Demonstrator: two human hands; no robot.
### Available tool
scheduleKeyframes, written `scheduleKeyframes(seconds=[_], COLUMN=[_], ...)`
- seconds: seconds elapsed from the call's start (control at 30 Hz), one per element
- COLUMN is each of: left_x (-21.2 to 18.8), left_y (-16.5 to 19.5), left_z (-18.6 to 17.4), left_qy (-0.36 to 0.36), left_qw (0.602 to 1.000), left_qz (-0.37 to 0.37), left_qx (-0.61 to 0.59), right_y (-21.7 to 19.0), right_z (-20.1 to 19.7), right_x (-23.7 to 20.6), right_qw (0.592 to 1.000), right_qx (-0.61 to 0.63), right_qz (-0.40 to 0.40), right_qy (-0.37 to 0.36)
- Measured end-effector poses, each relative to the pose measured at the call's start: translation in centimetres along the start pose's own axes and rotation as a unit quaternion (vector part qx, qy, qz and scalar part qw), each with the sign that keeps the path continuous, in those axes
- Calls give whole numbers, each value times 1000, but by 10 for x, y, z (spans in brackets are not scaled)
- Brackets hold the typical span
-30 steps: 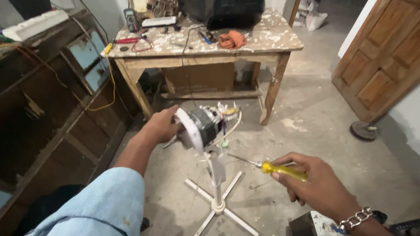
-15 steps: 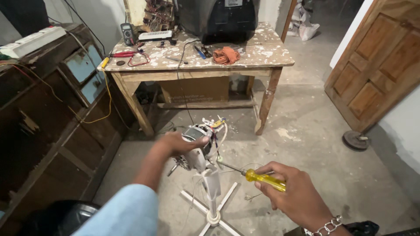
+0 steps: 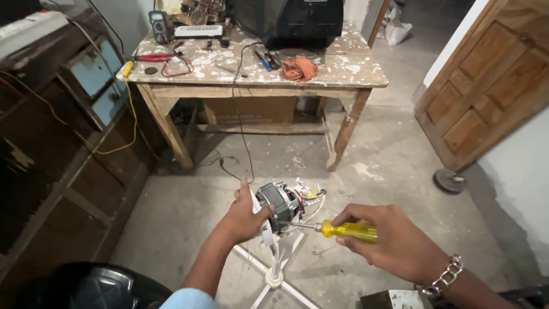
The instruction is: The person disassembles a standing fan by removing the front grille, fan blades, and rear grille using a screwdriver. They then proceed to remove the motor housing from the fan stand.
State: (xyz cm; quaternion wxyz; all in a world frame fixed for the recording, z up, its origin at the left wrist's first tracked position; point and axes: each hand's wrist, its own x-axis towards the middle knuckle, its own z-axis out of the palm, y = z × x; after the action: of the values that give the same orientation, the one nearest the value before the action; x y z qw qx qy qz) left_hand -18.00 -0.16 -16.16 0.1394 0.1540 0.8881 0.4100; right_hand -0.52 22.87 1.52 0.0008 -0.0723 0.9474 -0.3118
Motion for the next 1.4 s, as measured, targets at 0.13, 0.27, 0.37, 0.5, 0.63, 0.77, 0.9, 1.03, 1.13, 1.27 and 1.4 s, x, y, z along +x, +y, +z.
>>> scheduleKeyframes(seconds=[0.13, 0.27, 0.37, 0.5, 0.63, 0.77, 0.9, 1.03, 1.13, 1.27, 1.4], left_x=[-20, -30, -30, -34, -39, -40, -45, -52, -58, -57, -46], left_y=[-5, 7, 15, 22, 33, 58, 77, 76, 68, 60, 51], left_z=[12, 17, 13, 9, 10, 22, 32, 21, 9, 10, 21], left_qy=[79, 119, 128, 121, 168, 297, 357, 343, 319, 331, 352], left_qw=[994, 985, 982, 982, 982, 930, 901, 918, 932, 931, 928], left_qz=[65, 61, 47, 3, -40, -169, -243, -195, -166, -139, -93], left_qx=[-46, -106, -127, -144, -70, 136, -29, -44, -35, -66, -76], right_y=[-1, 3, 10, 21, 41, 67, 81, 74, 66, 60, 56], right_z=[-8, -25, -44, -67, -77, -79, -77, -76, -78, -88, -88], right_x=[8, 26, 42, 65, 88, 103, 115, 133, 151, 174, 193], right_qw=[997, 999, 994, 981, 973, 971, 965, 956, 950, 952, 958], right_qx=[-6, 4, -9, -30, -21, 29, 45, 60, 34, -36, -15], right_qz=[68, -7, 37, 115, 91, 43, 2, -28, -37, 5, -190], right_qy=[-45, -49, -100, -154, -211, -234, -260, -287, -307, -303, -214])
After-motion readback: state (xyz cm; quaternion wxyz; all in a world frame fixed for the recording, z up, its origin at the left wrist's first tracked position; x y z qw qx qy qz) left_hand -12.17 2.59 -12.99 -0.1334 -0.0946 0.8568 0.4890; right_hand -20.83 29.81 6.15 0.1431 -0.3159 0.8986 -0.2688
